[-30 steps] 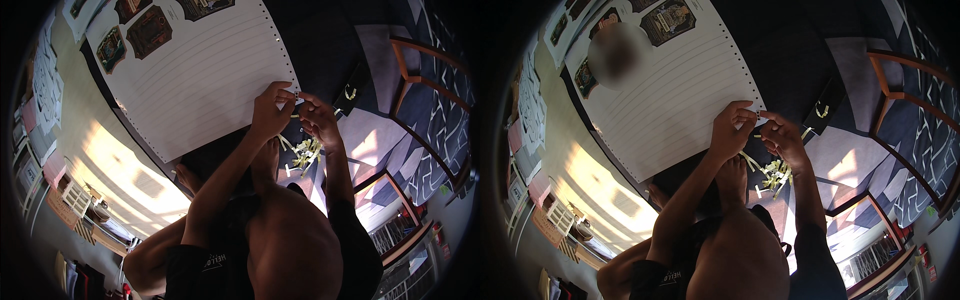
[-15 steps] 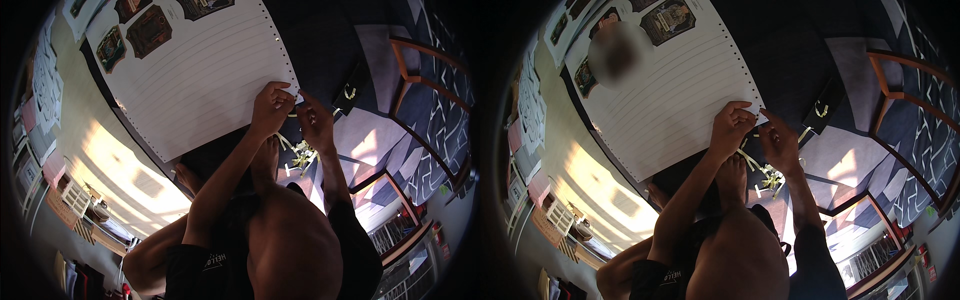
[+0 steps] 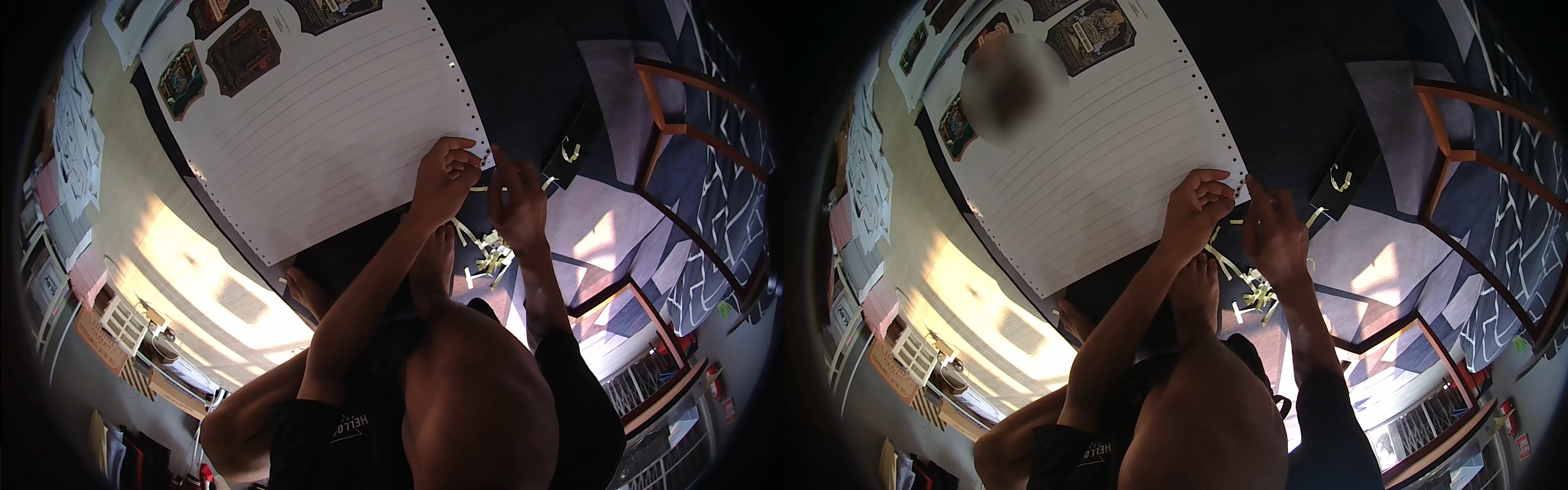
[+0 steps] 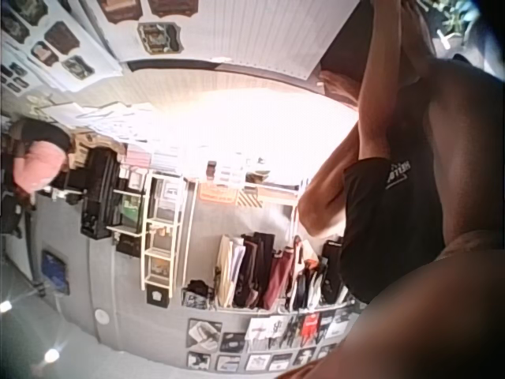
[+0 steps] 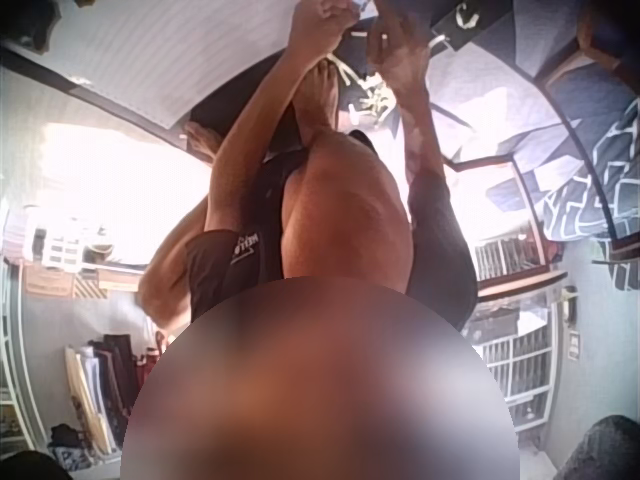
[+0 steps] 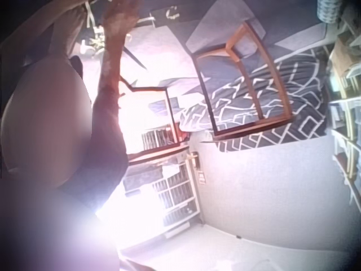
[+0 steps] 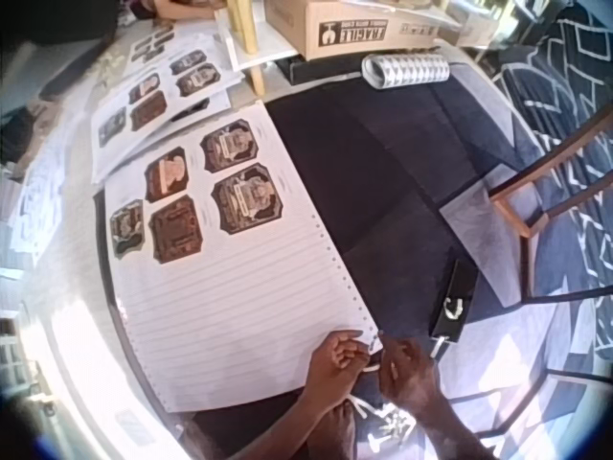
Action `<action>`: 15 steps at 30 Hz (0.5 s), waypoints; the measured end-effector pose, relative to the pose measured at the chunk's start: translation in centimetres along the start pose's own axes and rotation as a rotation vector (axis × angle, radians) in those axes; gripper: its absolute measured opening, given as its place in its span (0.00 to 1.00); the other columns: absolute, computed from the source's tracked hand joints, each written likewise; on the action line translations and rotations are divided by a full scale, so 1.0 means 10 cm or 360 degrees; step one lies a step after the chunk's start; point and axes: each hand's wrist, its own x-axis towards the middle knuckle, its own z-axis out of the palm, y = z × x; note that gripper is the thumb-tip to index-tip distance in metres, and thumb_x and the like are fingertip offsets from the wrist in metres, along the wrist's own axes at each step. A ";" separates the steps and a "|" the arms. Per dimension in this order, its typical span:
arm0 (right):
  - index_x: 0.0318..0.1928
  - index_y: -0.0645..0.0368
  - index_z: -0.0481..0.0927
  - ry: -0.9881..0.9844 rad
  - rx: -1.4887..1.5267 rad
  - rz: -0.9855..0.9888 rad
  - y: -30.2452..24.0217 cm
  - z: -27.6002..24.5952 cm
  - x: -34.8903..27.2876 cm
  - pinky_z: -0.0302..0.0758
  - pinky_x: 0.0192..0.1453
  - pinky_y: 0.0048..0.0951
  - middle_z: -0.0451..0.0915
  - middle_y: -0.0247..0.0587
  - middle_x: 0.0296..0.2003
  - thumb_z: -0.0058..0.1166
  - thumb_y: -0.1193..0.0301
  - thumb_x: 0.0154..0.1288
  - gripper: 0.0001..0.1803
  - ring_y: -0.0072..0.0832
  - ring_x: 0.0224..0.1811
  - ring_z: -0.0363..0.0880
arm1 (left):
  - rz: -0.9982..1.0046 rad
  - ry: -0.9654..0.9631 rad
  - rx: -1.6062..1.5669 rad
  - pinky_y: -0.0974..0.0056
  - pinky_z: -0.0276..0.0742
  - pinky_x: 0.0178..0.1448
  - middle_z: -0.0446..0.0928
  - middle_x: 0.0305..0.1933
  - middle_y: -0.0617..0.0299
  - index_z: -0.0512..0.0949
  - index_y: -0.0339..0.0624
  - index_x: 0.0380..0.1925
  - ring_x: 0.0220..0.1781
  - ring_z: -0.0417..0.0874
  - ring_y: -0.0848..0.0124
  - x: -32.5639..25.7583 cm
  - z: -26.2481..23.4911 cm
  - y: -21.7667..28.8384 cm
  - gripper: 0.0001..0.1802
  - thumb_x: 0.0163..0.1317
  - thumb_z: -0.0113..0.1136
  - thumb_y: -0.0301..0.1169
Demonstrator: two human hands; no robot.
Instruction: The person applies small pieces of yellow tape to the perforated edge of a large printed sheet on a table. They repeatedly tear off tape, align it with the holes, and press it down. The person occasionally lifts the sheet to inspect the work.
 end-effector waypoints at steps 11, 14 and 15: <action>0.47 0.65 0.83 -0.0190 0.1575 0.1057 0.03 0.12 -0.13 0.64 0.22 0.16 0.79 0.27 0.28 0.59 0.71 0.75 0.09 0.09 0.24 0.72 | -0.0086 -0.0088 -0.0332 0.64 0.78 0.62 0.79 0.52 0.49 0.70 0.29 0.61 0.56 0.80 0.66 -0.05 0.00 -0.04 0.24 0.63 0.60 0.18; 0.47 0.65 0.83 -0.0107 0.1688 0.1130 -0.01 0.16 -0.12 0.62 0.22 0.15 0.78 0.25 0.25 0.60 0.70 0.75 0.10 0.08 0.22 0.70 | -0.0057 -0.0100 -0.0304 0.64 0.78 0.63 0.79 0.53 0.50 0.70 0.29 0.61 0.56 0.80 0.66 -0.05 0.00 -0.06 0.24 0.63 0.59 0.18; 0.47 0.65 0.83 -0.0074 0.1695 0.1148 -0.01 0.17 -0.12 0.62 0.22 0.14 0.78 0.25 0.25 0.60 0.69 0.75 0.10 0.08 0.22 0.69 | -0.0043 -0.0107 -0.0286 0.64 0.77 0.63 0.80 0.53 0.50 0.70 0.29 0.61 0.57 0.79 0.67 -0.05 -0.01 -0.07 0.24 0.63 0.59 0.17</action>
